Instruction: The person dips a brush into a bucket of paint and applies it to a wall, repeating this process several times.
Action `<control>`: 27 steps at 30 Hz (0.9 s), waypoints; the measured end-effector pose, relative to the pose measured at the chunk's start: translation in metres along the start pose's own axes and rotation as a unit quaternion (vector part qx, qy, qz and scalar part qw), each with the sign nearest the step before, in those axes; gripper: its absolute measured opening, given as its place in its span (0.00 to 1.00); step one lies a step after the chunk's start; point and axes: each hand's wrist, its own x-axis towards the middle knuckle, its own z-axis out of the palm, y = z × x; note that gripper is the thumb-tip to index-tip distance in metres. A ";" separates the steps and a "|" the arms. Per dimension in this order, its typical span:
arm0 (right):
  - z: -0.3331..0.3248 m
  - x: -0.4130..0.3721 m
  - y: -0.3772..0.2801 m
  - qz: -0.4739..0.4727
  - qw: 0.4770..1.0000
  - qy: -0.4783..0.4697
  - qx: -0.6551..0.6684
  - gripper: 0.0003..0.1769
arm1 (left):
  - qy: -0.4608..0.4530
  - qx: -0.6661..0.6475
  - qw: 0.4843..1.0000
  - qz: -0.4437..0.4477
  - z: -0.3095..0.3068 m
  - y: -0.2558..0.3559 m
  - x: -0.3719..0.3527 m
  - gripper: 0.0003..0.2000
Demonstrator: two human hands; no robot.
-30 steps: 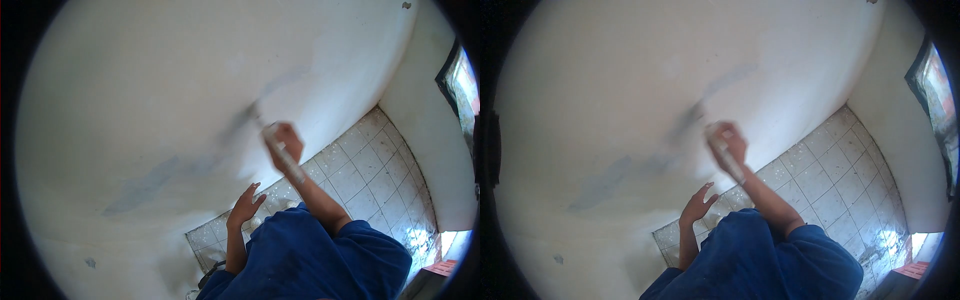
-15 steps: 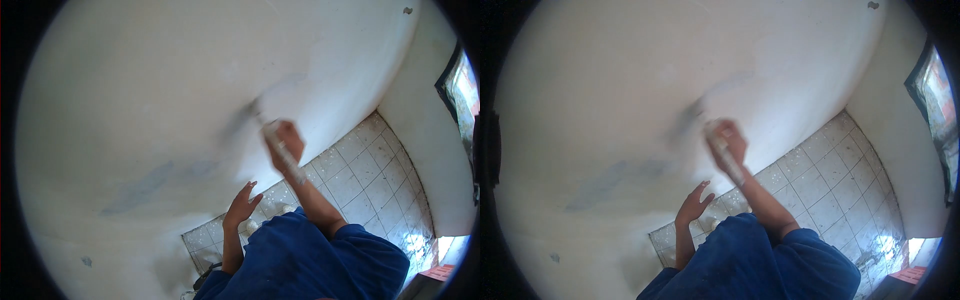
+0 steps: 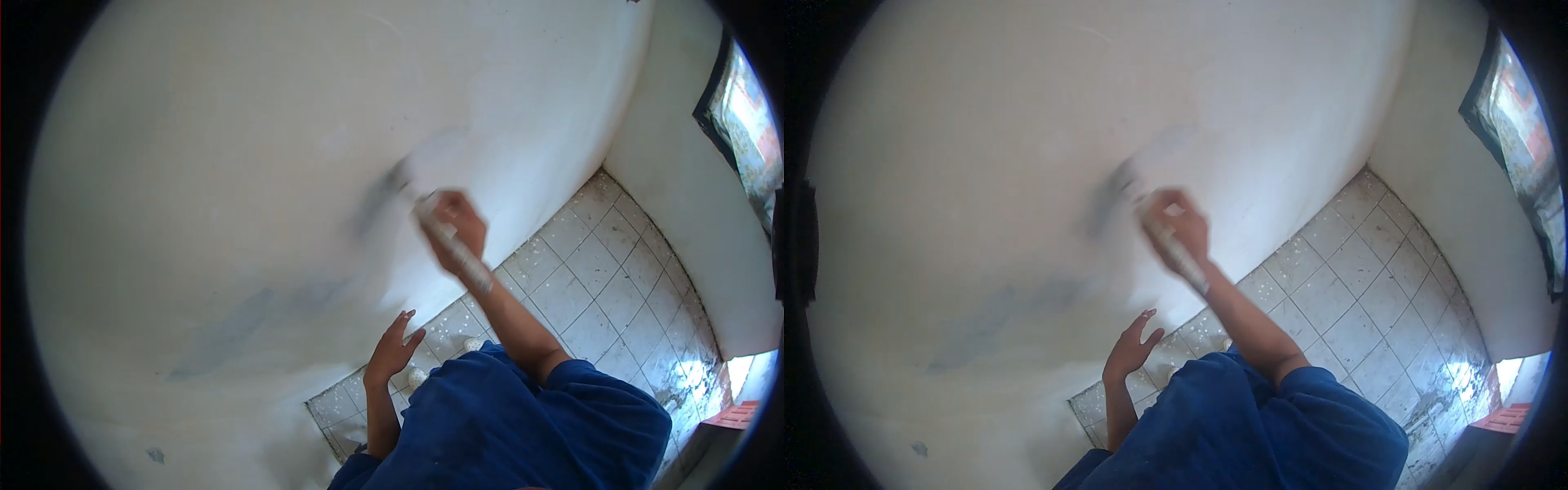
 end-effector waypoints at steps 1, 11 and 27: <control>0.001 -0.001 -0.021 -0.059 0.991 0.015 0.119 0.12 | -0.005 0.002 1.000 0.005 -0.002 0.004 0.003 0.29; -0.052 0.059 0.062 -0.068 0.969 0.236 -0.013 0.07 | 0.022 0.000 1.000 -0.022 -0.004 -0.005 -0.004 0.29; -0.025 0.044 0.045 -0.039 0.982 0.184 0.010 0.09 | 0.017 -0.004 1.000 -0.022 0.003 0.000 -0.009 0.29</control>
